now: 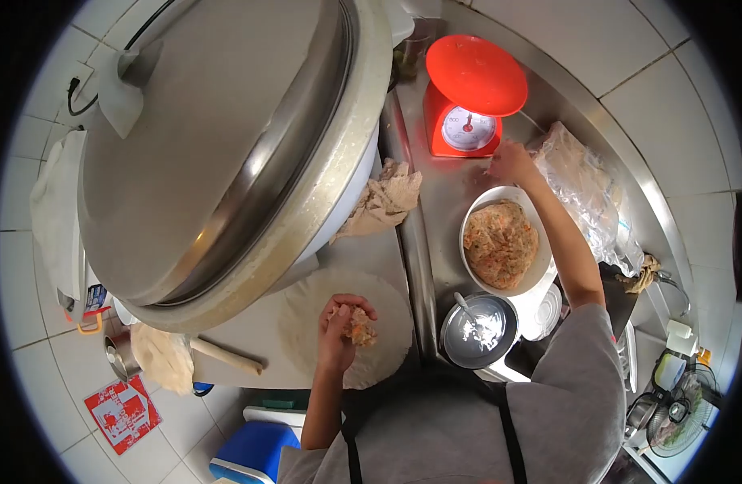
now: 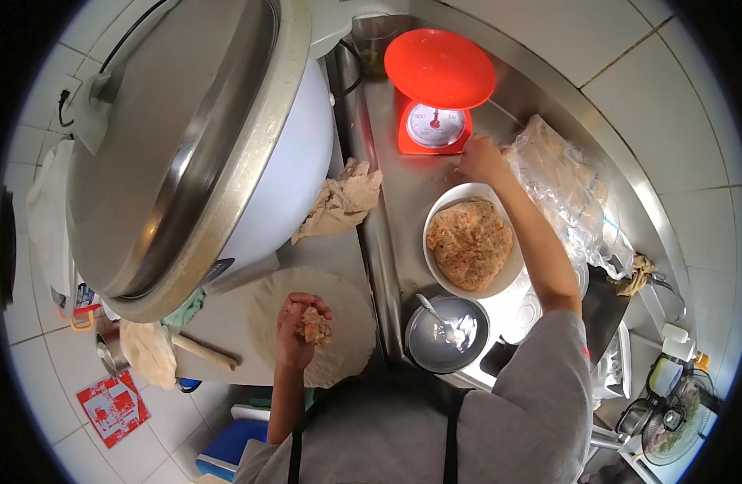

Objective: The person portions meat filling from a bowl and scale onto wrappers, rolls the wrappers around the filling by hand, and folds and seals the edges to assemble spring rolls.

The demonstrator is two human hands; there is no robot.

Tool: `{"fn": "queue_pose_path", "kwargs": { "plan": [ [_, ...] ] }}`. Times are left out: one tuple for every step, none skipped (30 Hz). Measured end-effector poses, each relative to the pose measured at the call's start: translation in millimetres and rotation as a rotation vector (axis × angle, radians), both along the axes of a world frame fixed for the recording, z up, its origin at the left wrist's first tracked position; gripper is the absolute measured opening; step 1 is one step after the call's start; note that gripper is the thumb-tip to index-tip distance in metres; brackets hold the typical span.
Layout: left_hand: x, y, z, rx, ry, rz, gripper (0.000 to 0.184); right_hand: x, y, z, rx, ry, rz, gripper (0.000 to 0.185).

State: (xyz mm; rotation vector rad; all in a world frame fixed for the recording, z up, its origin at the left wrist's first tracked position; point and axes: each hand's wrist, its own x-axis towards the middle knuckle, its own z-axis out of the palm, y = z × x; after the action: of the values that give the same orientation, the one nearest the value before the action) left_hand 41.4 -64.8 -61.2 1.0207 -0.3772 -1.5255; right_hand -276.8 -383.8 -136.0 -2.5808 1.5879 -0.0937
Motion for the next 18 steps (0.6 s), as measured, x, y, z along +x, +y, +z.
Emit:
{"fn": "queue_pose_path", "kwargs": {
  "plan": [
    [0.6,-1.3,2.4,-0.015,-0.005,-0.003,0.025,5.2,2.2,21.0,0.149,-0.097,-0.094,0.023],
    [0.5,-0.9,4.3,-0.027,-0.009,-0.004,0.025,8.1,5.2,44.7,0.301,-0.192,-0.187,0.021],
    [1.3,-0.9,5.6,-0.037,-0.006,-0.005,0.025,11.0,9.1,69.7,0.451,-0.288,-0.278,0.020],
    [2.5,-0.4,7.0,-0.045,-0.005,-0.006,0.025,9.5,13.7,89.7,0.549,-0.413,-0.272,0.021],
    [3.4,1.6,8.5,-0.053,-0.003,-0.009,0.026,7.2,20.6,107.7,0.648,-0.539,-0.266,0.022],
    [3.9,4.1,9.1,-0.040,0.023,-0.003,0.026,4.9,28.8,116.8,0.744,-0.666,-0.259,0.024],
    [4.0,6.7,8.8,-0.028,0.051,0.004,0.027,1.9,38.4,117.5,0.838,-0.922,-0.245,0.021],
    [3.9,10.7,8.5,-0.016,0.079,0.011,0.027,-1.6,50.6,115.2,0.927,-1.180,-0.226,0.019],
    [3.6,14.8,8.1,-0.013,0.081,0.011,0.028,-3.5,64.4,110.6,1.010,-1.439,-0.202,0.017],
    [2.7,17.7,7.2,-0.012,0.084,0.014,0.028,-1.8,78.9,96.3,1.086,-1.699,-0.138,0.020],
    [1.2,20.6,6.3,-0.012,0.088,0.019,0.029,11.4,98.7,90.8,1.165,-1.907,-0.080,0.021],
    [0.5,24.7,5.5,-0.024,0.097,0.017,0.029,32.3,120.9,90.3,1.246,-2.116,-0.018,0.023],
    [1.1,28.6,4.7,-0.034,0.104,0.017,0.029,50.2,139.1,96.6,1.314,-2.157,0.100,0.025],
    [2.7,32.7,5.6,-0.041,0.107,0.017,0.029,69.5,157.4,106.5,1.382,-2.196,0.220,0.027],
    [5.3,35.9,8.6,-0.047,0.103,0.020,0.029,91.7,176.9,132.7,1.329,-2.121,0.394,0.027],
    [8.1,39.6,11.9,-0.047,0.099,0.022,0.029,112.2,196.5,169.6,1.271,-2.042,0.555,0.027],
    [10.4,48.6,14.6,-0.033,0.097,0.025,0.029,128.1,217.2,203.7,1.131,-1.974,0.700,0.026],
    [13.0,56.8,12.4,-0.029,0.067,0.053,0.029,137.9,233.1,229.9,1.047,-1.930,0.837,0.023]
  ]
}}
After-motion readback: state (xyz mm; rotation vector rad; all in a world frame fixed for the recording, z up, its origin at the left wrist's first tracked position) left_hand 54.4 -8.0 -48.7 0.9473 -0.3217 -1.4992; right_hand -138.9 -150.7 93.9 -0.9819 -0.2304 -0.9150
